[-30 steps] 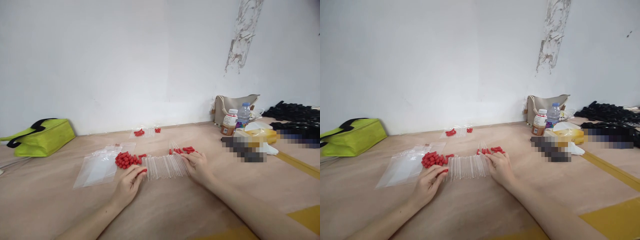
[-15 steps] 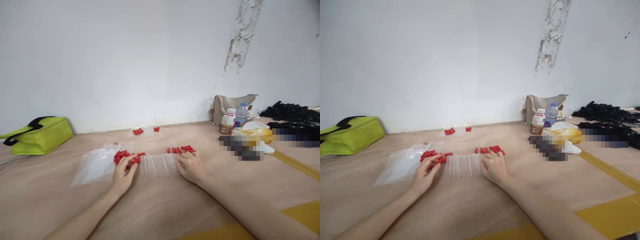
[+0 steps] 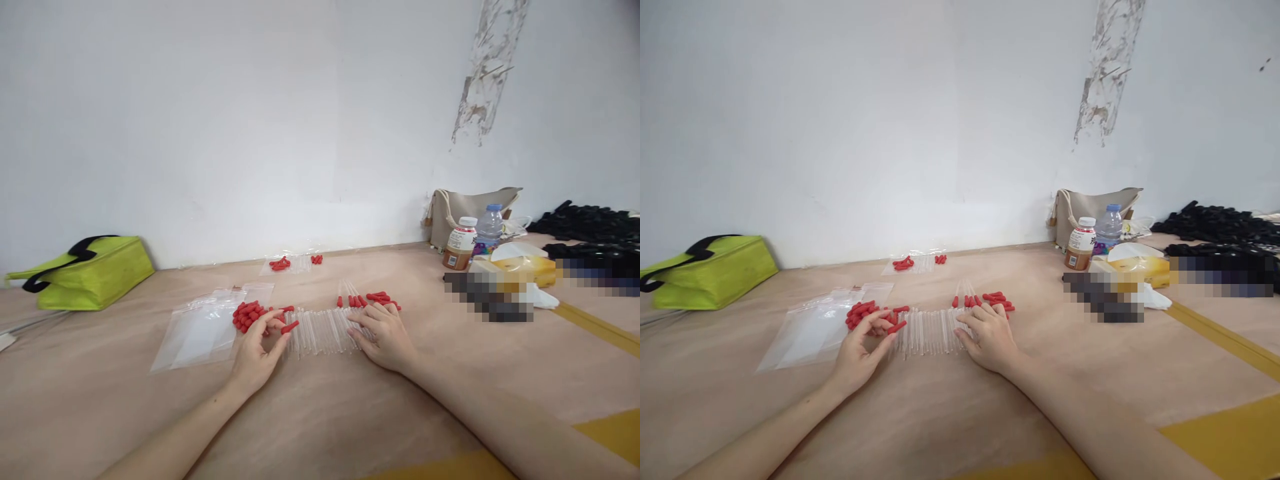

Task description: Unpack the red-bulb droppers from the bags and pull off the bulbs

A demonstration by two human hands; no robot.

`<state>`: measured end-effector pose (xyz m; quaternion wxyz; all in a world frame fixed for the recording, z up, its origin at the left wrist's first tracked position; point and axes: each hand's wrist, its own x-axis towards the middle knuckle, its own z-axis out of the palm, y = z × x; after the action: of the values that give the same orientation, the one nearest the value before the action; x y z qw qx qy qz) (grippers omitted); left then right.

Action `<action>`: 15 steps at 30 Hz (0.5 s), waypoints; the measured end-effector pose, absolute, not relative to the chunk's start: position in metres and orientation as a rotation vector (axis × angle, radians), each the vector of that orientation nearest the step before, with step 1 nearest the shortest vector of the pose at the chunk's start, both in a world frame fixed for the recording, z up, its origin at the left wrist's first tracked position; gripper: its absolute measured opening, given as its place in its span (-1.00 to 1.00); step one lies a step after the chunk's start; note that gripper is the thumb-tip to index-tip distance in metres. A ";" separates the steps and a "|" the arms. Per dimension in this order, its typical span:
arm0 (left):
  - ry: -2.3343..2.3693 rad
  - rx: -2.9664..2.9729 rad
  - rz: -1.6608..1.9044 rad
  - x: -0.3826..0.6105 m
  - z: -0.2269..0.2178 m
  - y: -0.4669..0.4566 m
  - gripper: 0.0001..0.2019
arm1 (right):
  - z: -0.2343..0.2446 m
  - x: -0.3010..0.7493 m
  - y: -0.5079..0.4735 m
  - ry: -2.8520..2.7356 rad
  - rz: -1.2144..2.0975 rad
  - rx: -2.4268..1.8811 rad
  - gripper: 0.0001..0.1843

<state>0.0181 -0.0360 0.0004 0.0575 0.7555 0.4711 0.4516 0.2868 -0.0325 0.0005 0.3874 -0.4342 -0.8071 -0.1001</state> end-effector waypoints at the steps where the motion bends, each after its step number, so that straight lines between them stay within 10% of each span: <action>1: 1.413 2.352 1.333 0.020 0.001 -0.038 -0.65 | 0.002 0.284 -0.035 -2.053 -0.245 -1.058 -0.81; 15: 1.017 2.725 1.028 0.055 0.004 -0.068 -0.61 | -0.001 0.253 -0.065 -2.211 -0.410 -0.619 -0.79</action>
<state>0.0548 -0.0677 0.0042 0.0285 0.8830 0.3295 0.3331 0.2529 -0.0653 -0.0005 0.3937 -0.2438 -0.8714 -0.1618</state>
